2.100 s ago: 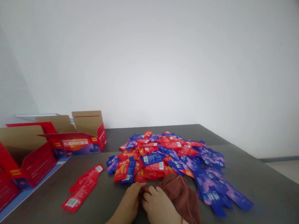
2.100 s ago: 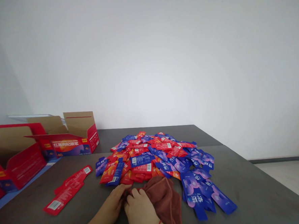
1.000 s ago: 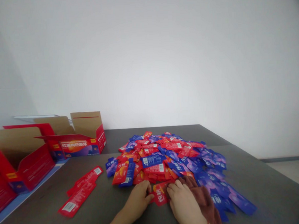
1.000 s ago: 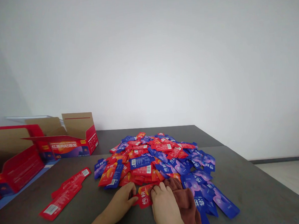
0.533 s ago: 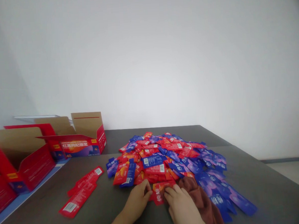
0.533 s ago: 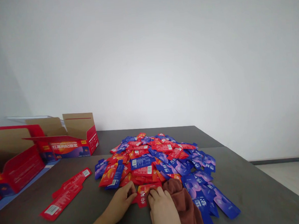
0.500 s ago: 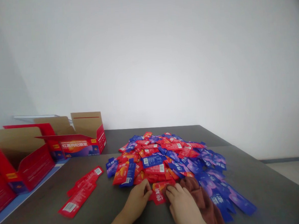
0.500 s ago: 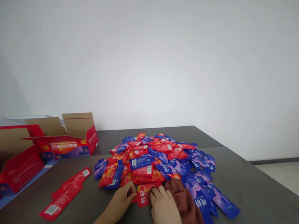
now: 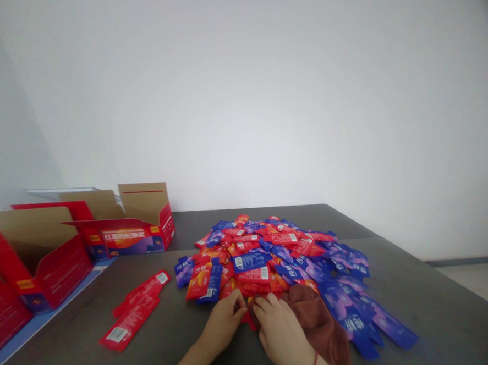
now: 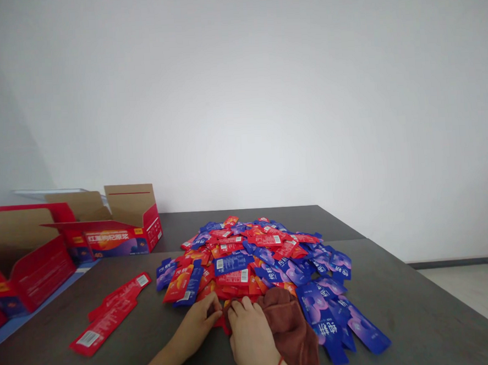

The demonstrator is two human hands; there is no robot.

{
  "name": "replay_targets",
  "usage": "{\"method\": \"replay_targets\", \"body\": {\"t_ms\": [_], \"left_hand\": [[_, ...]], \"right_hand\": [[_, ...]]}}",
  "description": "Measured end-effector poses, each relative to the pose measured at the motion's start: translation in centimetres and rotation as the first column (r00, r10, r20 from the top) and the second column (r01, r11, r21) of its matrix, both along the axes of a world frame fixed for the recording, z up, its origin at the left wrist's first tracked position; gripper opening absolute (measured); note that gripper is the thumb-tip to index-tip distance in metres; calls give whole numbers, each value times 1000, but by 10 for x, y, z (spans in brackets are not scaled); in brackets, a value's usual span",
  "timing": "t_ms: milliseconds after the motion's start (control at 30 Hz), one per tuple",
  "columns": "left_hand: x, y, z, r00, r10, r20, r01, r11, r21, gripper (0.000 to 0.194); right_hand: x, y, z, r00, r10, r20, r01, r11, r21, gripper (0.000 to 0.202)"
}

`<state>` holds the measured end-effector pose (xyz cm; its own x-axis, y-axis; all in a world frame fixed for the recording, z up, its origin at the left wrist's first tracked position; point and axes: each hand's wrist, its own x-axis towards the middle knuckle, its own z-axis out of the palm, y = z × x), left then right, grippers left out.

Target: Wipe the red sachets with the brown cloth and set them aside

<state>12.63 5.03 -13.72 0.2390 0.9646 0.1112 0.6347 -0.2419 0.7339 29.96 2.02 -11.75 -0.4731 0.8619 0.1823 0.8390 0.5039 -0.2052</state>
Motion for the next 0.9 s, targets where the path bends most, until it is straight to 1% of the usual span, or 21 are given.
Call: {"method": "replay_targets", "body": {"t_ms": [100,167,267,333,367,433,500,567,633,700,800,900], "left_hand": [[-3,-1,1,1000,-9,13,9,1000,-3,7],[-4,-2,2,1000,-3,25,3,1000,-8,6],[-5,-2,1,999,18,44,-17,1000,-12,6],[-4,-2,0,998,24,52,-24,1000,-10,6],[-4,-2,-1,998,25,54,-24,1000,-8,7],[-3,-1,-3,998,23,58,-23,1000,-5,7],[-3,-1,-4,998,21,63,-20,1000,-4,7],[-3,-2,-4,997,19,70,-19,1000,1,7],[-3,-2,-3,997,21,77,-21,1000,11,7],[-4,-3,-3,996,26,87,-28,999,20,6],[-4,-2,-5,993,44,113,-48,998,28,7],[-5,-2,-6,985,76,158,-82,996,34,9]], "right_hand": [[10,1,-3,990,-139,-2,139,990,32,43],[19,1,-4,976,-217,8,217,976,30,40],[26,-1,-3,968,-249,43,249,968,16,36],[22,-4,-1,971,-227,70,227,974,4,39],[18,-5,0,978,-194,78,195,981,-11,41],[7,-9,2,993,-85,77,90,994,-62,45],[-3,-13,4,998,25,60,-18,993,-116,48],[-6,-15,5,997,64,38,-57,987,-147,48],[-2,-16,5,1000,10,30,-5,988,-153,49],[7,-16,3,992,-112,55,119,983,-142,52],[21,-15,-2,955,-280,95,288,953,-92,52],[27,-14,-3,937,-337,89,342,938,-60,47]]}}
